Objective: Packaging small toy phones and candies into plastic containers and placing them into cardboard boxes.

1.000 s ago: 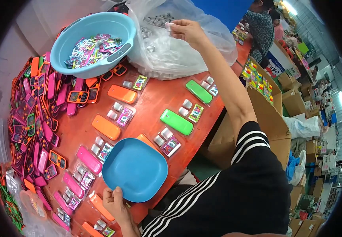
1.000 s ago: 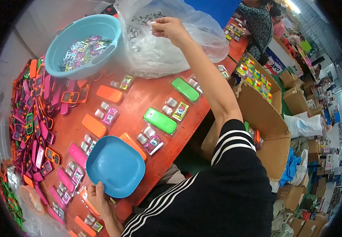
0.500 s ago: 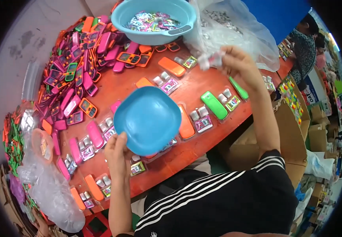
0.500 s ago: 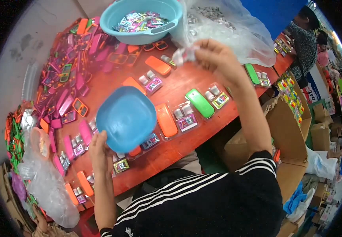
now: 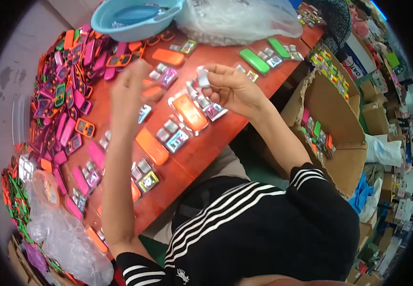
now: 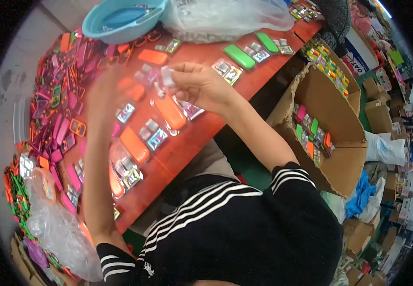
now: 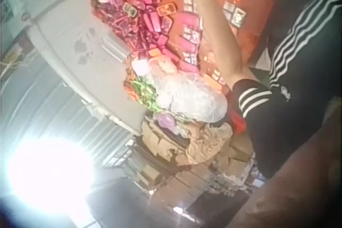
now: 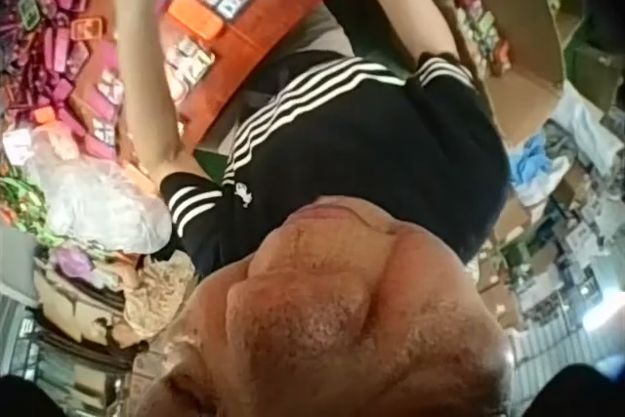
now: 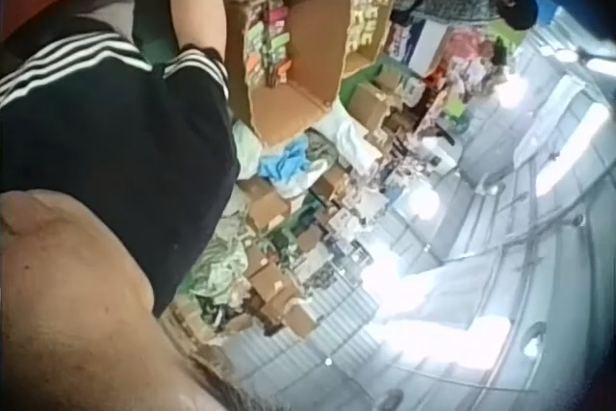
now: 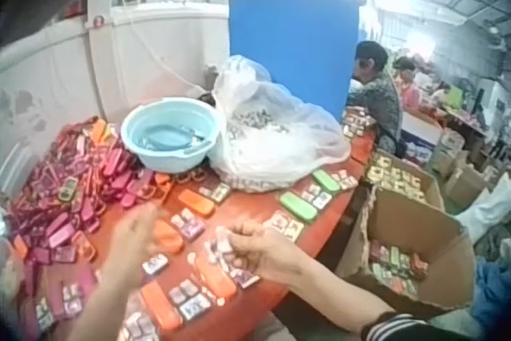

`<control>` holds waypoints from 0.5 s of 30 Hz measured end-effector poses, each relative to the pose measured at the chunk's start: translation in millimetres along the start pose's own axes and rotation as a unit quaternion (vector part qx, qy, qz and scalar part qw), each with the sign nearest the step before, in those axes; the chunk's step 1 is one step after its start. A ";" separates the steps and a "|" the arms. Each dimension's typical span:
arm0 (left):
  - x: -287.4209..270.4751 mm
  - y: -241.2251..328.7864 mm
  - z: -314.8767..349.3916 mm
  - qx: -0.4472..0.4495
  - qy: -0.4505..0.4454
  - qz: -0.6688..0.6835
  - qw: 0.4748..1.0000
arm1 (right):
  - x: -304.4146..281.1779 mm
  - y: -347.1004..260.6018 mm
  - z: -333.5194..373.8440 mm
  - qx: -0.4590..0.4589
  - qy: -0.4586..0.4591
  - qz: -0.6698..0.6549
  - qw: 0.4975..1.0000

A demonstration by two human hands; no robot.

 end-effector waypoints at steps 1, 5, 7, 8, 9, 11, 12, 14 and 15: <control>18.0 -10.8 23.5 -0.036 -0.005 0.036 0.999 | 2.7 4.5 -1.7 0.007 -0.023 -0.009 1.000; 43.1 -49.9 79.5 -0.115 -0.007 0.289 0.950 | 22.4 30.9 -8.3 0.031 -0.071 -0.022 0.997; 29.9 -49.8 95.5 -0.102 0.041 0.288 0.951 | 30.7 41.0 -8.0 0.034 -0.061 0.008 0.997; 21.3 -52.9 101.8 -0.103 0.068 0.281 0.952 | 31.6 45.5 -8.9 0.035 -0.060 0.022 0.997; 13.6 -51.9 106.0 -0.086 0.080 0.281 0.952 | 34.7 49.3 -7.8 0.041 -0.063 0.024 0.997; -0.4 -52.3 114.7 -0.061 0.113 0.274 0.953 | 40.5 51.0 -7.0 0.016 -0.052 0.076 0.996; -10.6 -49.8 119.2 -0.038 0.140 0.264 0.954 | 40.8 51.6 -5.4 0.003 -0.022 0.113 0.993; -36.5 -43.9 131.6 0.001 0.196 0.199 0.960 | 40.6 47.7 -3.2 -0.027 0.010 0.148 0.989; -55.3 -41.3 140.9 0.022 0.224 0.152 0.962 | 37.2 41.4 -1.9 -0.046 0.029 0.152 0.987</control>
Point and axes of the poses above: each hand's wrist, its own z-axis away from the middle knuckle, its own x-axis out of the palm, y = z × x, the point moved 10 cm from there along -z, towards the middle knuckle, and after that the axes turned 9 degrees about x, right-handed, at the moved point
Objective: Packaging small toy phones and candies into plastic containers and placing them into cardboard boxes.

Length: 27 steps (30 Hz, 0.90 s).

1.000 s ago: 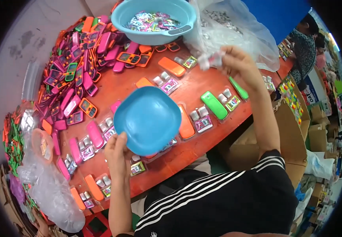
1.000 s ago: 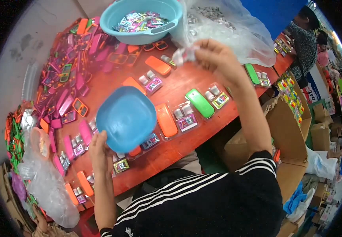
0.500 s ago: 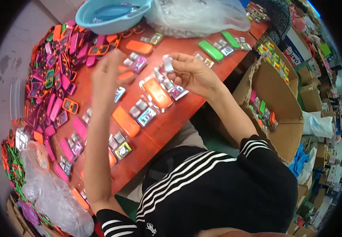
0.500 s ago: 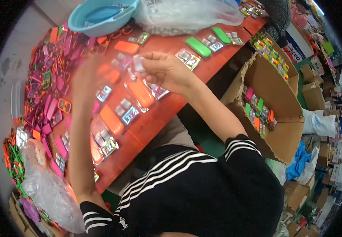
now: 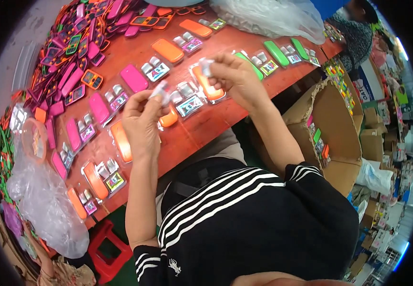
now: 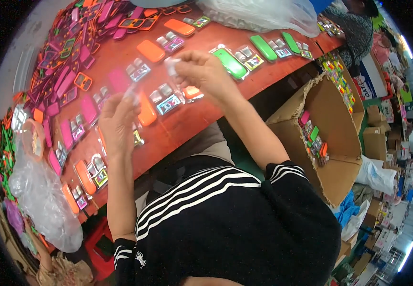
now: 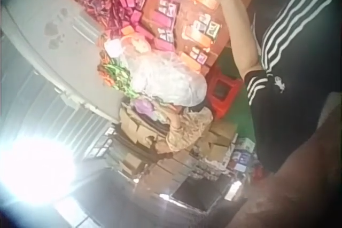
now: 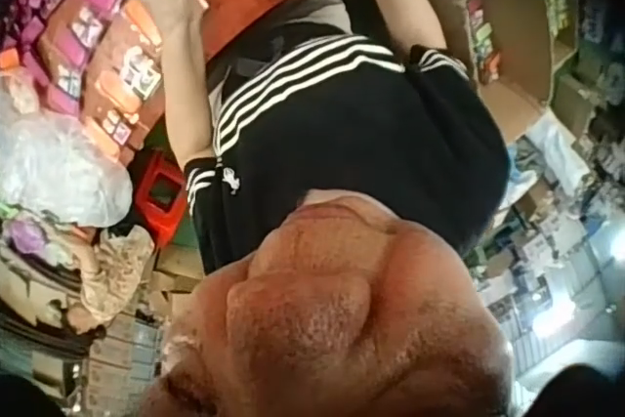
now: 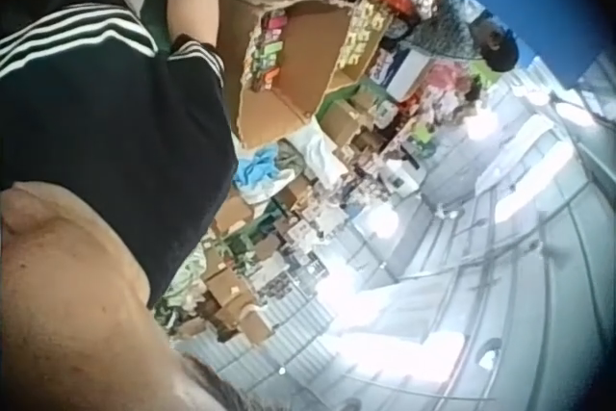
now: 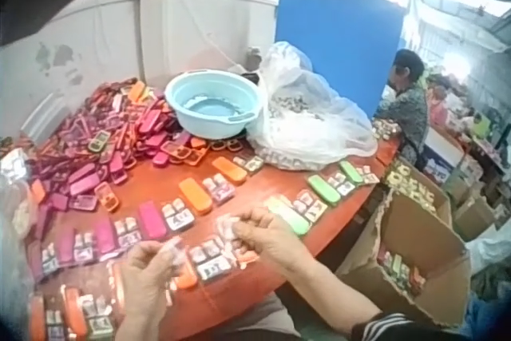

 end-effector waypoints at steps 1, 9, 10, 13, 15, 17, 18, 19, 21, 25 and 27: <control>-10.0 7.2 2.6 0.008 0.005 0.037 0.999 | -1.7 -4.9 1.7 -0.003 -0.012 -0.048 0.999; -12.8 6.5 30.5 -0.054 -0.008 0.204 0.977 | 50.1 36.1 -1.0 0.124 -0.166 -0.187 0.960; -11.5 3.7 32.7 -0.070 -0.004 0.225 0.972 | 55.7 52.3 -1.2 0.154 -0.159 -0.192 0.956; -7.6 3.9 38.0 -0.086 -0.036 0.238 0.967 | 75.4 76.2 -1.1 0.216 -0.140 -0.174 0.950; -9.6 1.9 39.4 -0.086 -0.039 0.230 0.969 | 90.6 72.9 -2.0 0.188 -0.208 -0.118 0.953; -13.0 0.8 39.6 -0.083 -0.041 0.220 0.971 | 97.9 71.3 -1.0 0.191 -0.201 -0.113 0.954; -15.7 -0.9 40.0 -0.085 -0.033 0.211 0.973 | 102.1 71.8 0.1 0.193 -0.211 -0.086 0.954; -18.4 -3.3 40.4 -0.086 -0.025 0.203 0.975 | 105.8 72.7 1.2 0.196 -0.220 -0.059 0.954; -23.1 -6.5 40.6 -0.088 -0.009 0.196 0.977 | 110.3 71.5 2.9 0.200 -0.214 -0.036 0.956; -29.0 -7.2 40.2 -0.081 0.017 0.173 0.981 | 110.0 72.9 2.1 0.169 -0.184 0.061 0.966; -37.1 -10.7 38.2 -0.066 0.035 0.174 0.982 | 111.5 48.5 4.5 -0.033 -0.135 0.246 0.959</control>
Point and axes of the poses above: each hand's wrist, its own z-axis away from the middle knuckle, its own x-axis out of the palm, y = z × x, the point moved 10 cm from there along -z, towards the middle knuckle, and after that the axes turned 9 degrees about x, right-handed, at the moved point
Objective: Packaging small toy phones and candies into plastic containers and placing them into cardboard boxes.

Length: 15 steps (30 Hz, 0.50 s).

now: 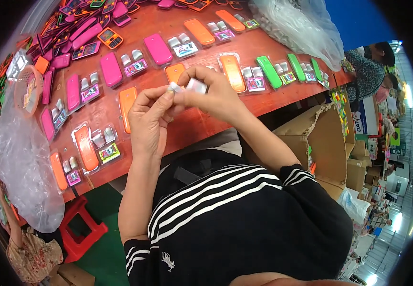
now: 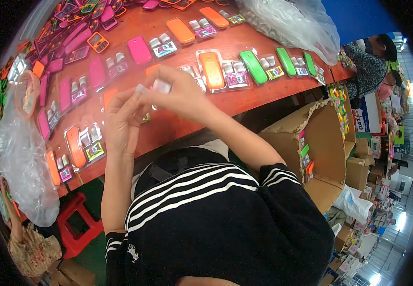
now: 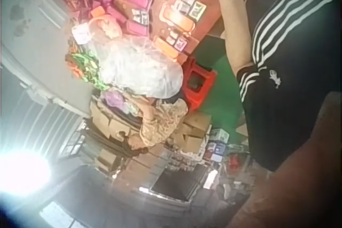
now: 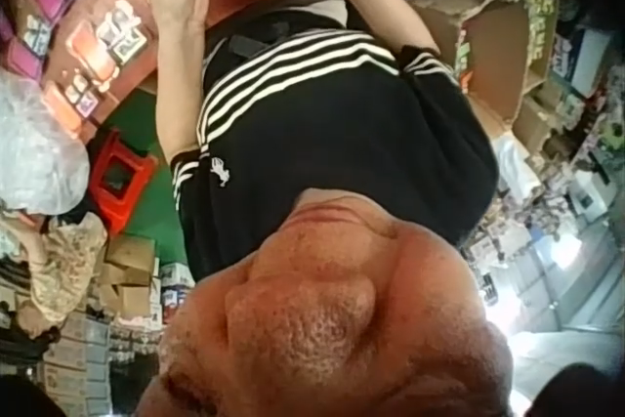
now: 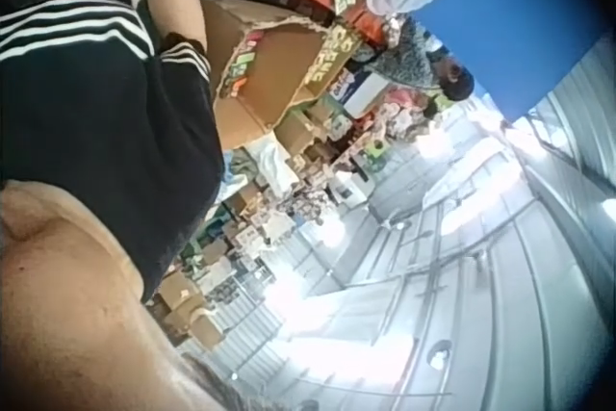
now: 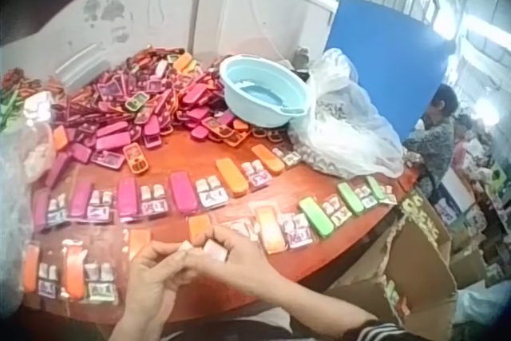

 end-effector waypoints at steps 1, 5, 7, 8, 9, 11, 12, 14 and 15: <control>-3.6 2.7 -1.8 0.018 0.013 0.002 1.000 | 0.2 -30.8 14.5 -0.159 0.091 0.208 0.961; -5.7 0.5 -3.1 -0.004 0.013 0.017 1.000 | 33.2 -56.3 51.9 -0.294 0.117 0.336 0.887; -12.7 0.1 -4.2 0.010 0.050 -0.008 0.999 | 30.8 -58.6 51.7 -0.299 0.092 0.283 0.907; -12.9 -0.2 -5.1 0.008 0.051 -0.009 0.999 | 27.4 -61.1 51.8 -0.304 0.067 0.229 0.922; -13.8 -0.4 -5.9 0.004 0.059 0.010 0.998 | 17.3 -66.9 48.1 -0.314 0.064 0.212 0.923; -14.2 -1.1 -5.9 -0.001 0.068 0.029 0.997 | -10.8 -13.8 22.4 0.037 0.030 -0.163 0.986; -14.1 -0.9 -6.0 -0.003 0.066 0.033 0.997 | -17.4 -6.1 12.7 0.062 0.026 -0.210 0.975; -7.4 -4.5 -9.2 -0.011 0.050 0.038 0.998 | -28.7 -3.9 4.4 0.059 0.021 -0.201 0.978; -9.3 -5.9 -6.8 -0.015 0.053 0.021 0.998 | -31.1 -2.0 2.6 0.059 0.009 -0.191 0.980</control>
Point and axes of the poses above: each hand's wrist, its own z-axis away from the middle knuckle, its own x-axis out of the palm, y = z × x, the point moved 10 cm from there along -z, towards the middle knuckle, and after that the axes turned 9 degrees about x, right-handed, at the moved point
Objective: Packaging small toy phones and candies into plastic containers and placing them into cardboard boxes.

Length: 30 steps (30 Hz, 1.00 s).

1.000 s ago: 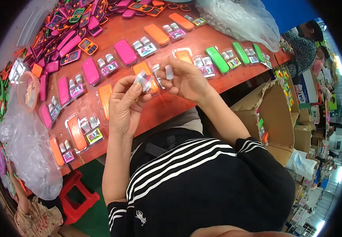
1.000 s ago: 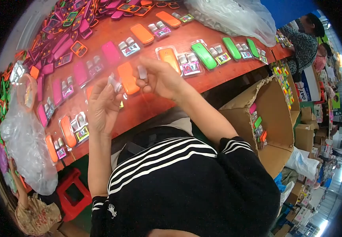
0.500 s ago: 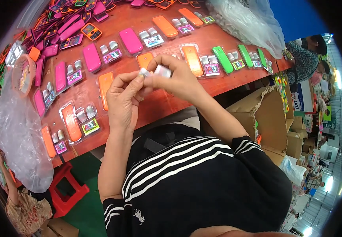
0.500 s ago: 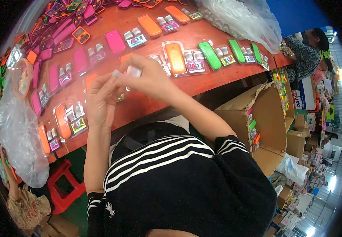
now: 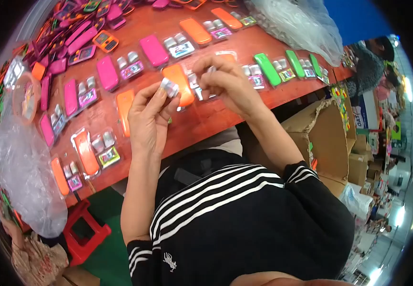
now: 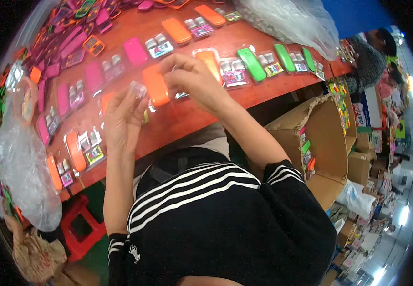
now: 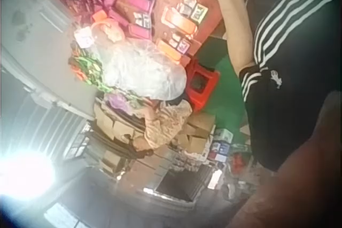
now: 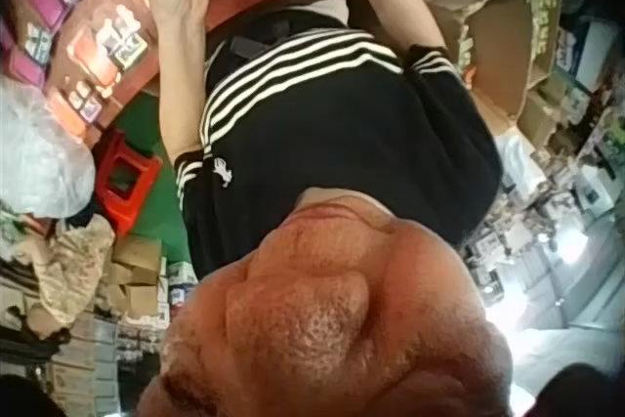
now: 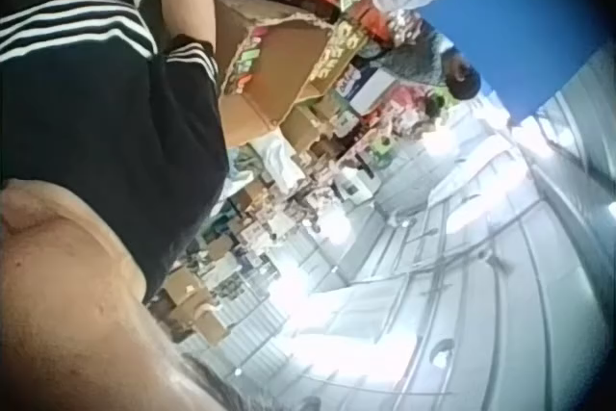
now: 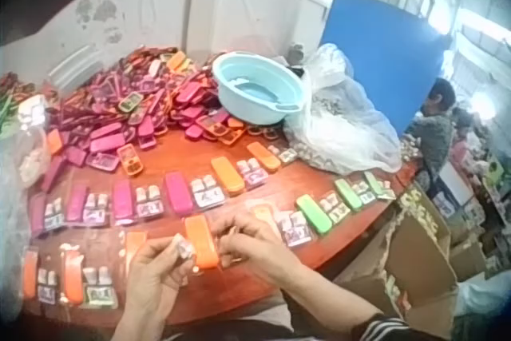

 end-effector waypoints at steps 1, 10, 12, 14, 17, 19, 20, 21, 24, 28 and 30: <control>5.3 -2.8 -1.0 -0.006 -0.007 -0.015 1.000 | -6.8 8.7 -3.9 0.012 -0.005 0.023 1.000; 20.1 -22.1 -8.1 -0.038 -0.021 -0.017 0.999 | -70.3 -41.8 -1.4 -0.168 0.178 0.239 0.940; 24.1 -27.1 -11.3 -0.040 -0.028 -0.005 0.999 | -112.1 -111.4 16.7 -0.334 0.321 0.367 0.806; 32.3 -32.3 -14.6 -0.044 -0.027 -0.008 0.999 | -148.1 -166.6 25.9 -0.367 0.420 0.464 0.689; 54.3 -47.3 -17.1 -0.063 -0.040 -0.010 0.997 | -244.8 -216.3 4.6 -0.317 0.575 0.585 0.476; 68.6 -60.6 -19.4 -0.082 -0.054 0.010 0.995 | -311.3 -214.6 -10.8 -0.274 0.589 0.555 0.520; 64.2 -59.8 -22.2 -0.076 -0.037 0.004 0.996 | -268.5 -210.0 -16.3 -0.360 0.522 0.552 0.542; 61.5 -60.4 -24.5 -0.073 -0.031 0.009 0.997 | -209.3 -198.8 -1.3 -0.441 0.453 0.542 0.554; 67.4 -76.8 -29.3 -0.098 -0.026 0.034 0.994 | -162.1 -87.8 -32.5 -0.087 0.153 0.412 0.894; 88.7 -95.5 -35.5 -0.113 -0.042 0.054 0.991 | -101.8 -27.3 -8.2 -0.016 0.018 0.145 0.989; 92.6 -102.1 -38.9 -0.116 -0.039 0.049 0.991 | -99.2 -29.0 -8.4 -0.069 0.026 0.112 0.991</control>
Point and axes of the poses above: each hand's wrist, its own z-axis away from the middle knuckle, its own x-axis out of the palm, y = z × x, the point moved 10 cm from there along -z, towards the middle knuckle, and after that the axes turned 9 degrees about x, right-handed, at the moved point
